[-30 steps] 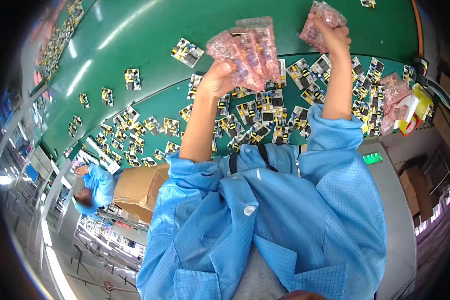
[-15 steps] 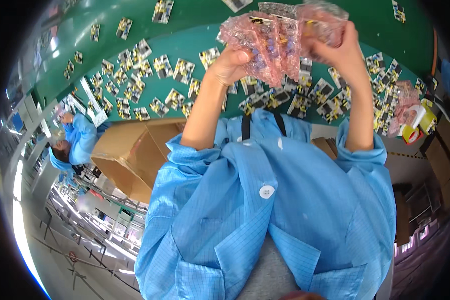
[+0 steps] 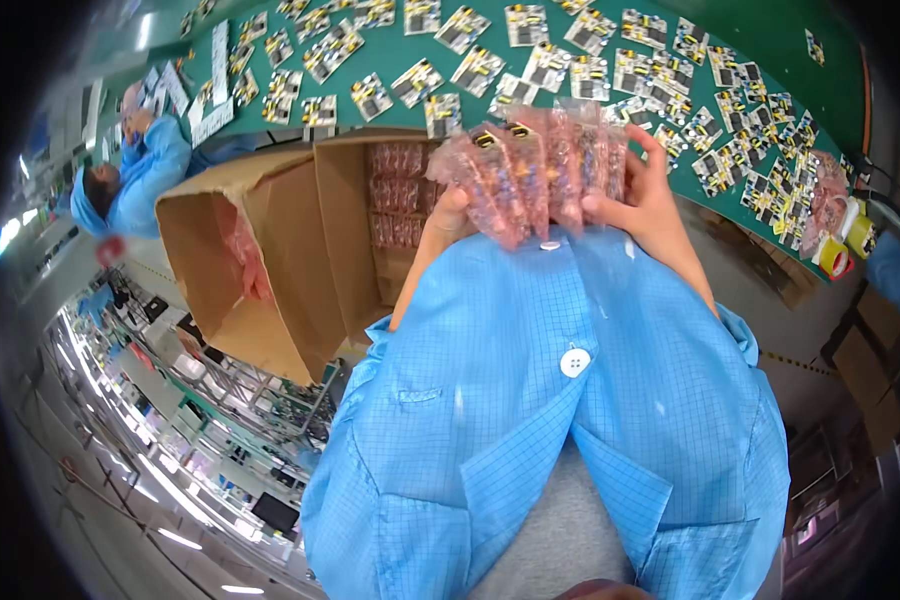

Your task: Packaging printed circuit boards into anti-static bubble wrap bags and placing them into boxes.

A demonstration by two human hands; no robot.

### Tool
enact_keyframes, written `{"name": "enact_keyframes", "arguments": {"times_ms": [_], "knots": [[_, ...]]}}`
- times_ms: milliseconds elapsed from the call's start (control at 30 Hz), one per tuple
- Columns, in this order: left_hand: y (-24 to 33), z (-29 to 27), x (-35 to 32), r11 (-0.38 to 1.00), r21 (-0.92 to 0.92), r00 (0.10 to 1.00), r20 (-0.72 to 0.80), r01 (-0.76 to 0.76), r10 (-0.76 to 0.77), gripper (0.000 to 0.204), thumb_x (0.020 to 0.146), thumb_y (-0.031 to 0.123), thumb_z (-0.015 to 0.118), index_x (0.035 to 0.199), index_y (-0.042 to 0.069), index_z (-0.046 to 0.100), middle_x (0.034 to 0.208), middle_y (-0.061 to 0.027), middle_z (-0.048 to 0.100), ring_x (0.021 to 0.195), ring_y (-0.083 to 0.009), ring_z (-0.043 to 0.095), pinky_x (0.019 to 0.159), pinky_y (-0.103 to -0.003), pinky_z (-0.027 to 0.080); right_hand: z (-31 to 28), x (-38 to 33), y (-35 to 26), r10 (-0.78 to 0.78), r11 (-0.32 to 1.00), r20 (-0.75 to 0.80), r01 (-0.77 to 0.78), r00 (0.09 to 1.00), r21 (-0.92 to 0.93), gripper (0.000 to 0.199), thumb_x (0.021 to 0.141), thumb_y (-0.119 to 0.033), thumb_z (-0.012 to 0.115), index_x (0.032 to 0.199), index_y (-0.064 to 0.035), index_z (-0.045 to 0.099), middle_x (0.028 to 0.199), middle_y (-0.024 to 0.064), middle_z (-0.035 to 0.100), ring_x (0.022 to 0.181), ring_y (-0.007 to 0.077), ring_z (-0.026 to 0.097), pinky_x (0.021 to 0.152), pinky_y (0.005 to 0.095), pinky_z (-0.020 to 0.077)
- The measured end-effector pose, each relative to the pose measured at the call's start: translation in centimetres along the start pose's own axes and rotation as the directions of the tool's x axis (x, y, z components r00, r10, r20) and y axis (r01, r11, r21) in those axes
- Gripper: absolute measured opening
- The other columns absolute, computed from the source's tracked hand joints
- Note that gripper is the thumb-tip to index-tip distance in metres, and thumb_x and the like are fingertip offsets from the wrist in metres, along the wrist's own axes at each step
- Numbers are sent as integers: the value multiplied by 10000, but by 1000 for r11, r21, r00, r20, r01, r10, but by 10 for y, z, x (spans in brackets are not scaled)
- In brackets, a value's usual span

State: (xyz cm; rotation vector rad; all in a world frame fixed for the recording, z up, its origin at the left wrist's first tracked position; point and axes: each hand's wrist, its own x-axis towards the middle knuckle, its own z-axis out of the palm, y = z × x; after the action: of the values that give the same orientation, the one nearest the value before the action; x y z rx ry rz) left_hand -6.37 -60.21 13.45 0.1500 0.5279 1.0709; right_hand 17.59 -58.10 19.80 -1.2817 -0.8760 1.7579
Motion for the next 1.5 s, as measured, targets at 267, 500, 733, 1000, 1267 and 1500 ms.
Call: {"name": "enact_keyframes", "arguments": {"times_ms": [267, 500, 733, 1000, 1267, 1500], "knots": [[-25, -65, -119, 994, 83, 993, 101, -74, 66, 990, 630, 528, 877, 1399, 54, 471, 1325, -100, 576, 1193, -247, 583, 1040, -420, 479, 67, -89, 34, 358, 856, 205, -408, 911, 317, 806, 761, -145, 783, 1452, -27, 386, 1370, 113, 538, 1230, 224, 539, 1056, 388, 423], [-18, -66, -201, 917, 399, 999, 53, -14, -8, 1044, 624, 615, 861, 1406, 47, 467, 1324, -90, 575, 1198, -225, 576, 1040, -406, 474, 89, -103, 54, 156, 986, 380, -121, 912, -116, 813, 668, -106, 844, 1382, -43, 460, 1305, 62, 543, 1226, 195, 522, 1051, 350, 402], [-20, -52, -243, 949, 294, 992, -1, -117, 123, 902, 856, 425, 739, 1525, 34, 277, 1418, -99, 497, 1293, -208, 493, 1088, -385, 403, 99, -117, 60, 291, 956, 431, -276, 854, -97, 896, 668, -158, 818, 1454, -17, 412, 1409, 113, 525, 1315, 234, 495, 1124, 376, 359], [-31, -40, -263, 907, 348, 964, -30, -238, 264, 841, 796, 142, 781, 1487, 19, 317, 1396, -104, 497, 1269, -206, 493, 1088, -381, 386, 120, -123, 66, 374, 925, 414, -303, 830, -229, 853, 718, -151, 800, 1454, -9, 394, 1422, 121, 505, 1318, 234, 482, 1128, 374, 348], [-39, -57, -270, 953, 239, 969, -111, -188, 219, 747, 786, 80, 774, 1435, 21, 410, 1355, -109, 550, 1254, -223, 524, 1084, -401, 398, 142, -137, 56, 307, 933, 349, -207, 885, -296, 740, 743, -81, 851, 1372, -12, 468, 1327, 97, 557, 1206, 187, 543, 1048, 344, 429], [-57, -61, -292, 959, 191, 915, -308, -209, 261, 746, 817, 133, 762, 1456, 24, 392, 1402, -127, 525, 1282, -263, 520, 1103, -432, 402, 150, -119, 74, 467, 842, 396, -261, 790, -472, 683, 754, -81, 852, 1327, 3, 490, 1275, 107, 590, 1140, 168, 578, 978, 313, 480]]}}
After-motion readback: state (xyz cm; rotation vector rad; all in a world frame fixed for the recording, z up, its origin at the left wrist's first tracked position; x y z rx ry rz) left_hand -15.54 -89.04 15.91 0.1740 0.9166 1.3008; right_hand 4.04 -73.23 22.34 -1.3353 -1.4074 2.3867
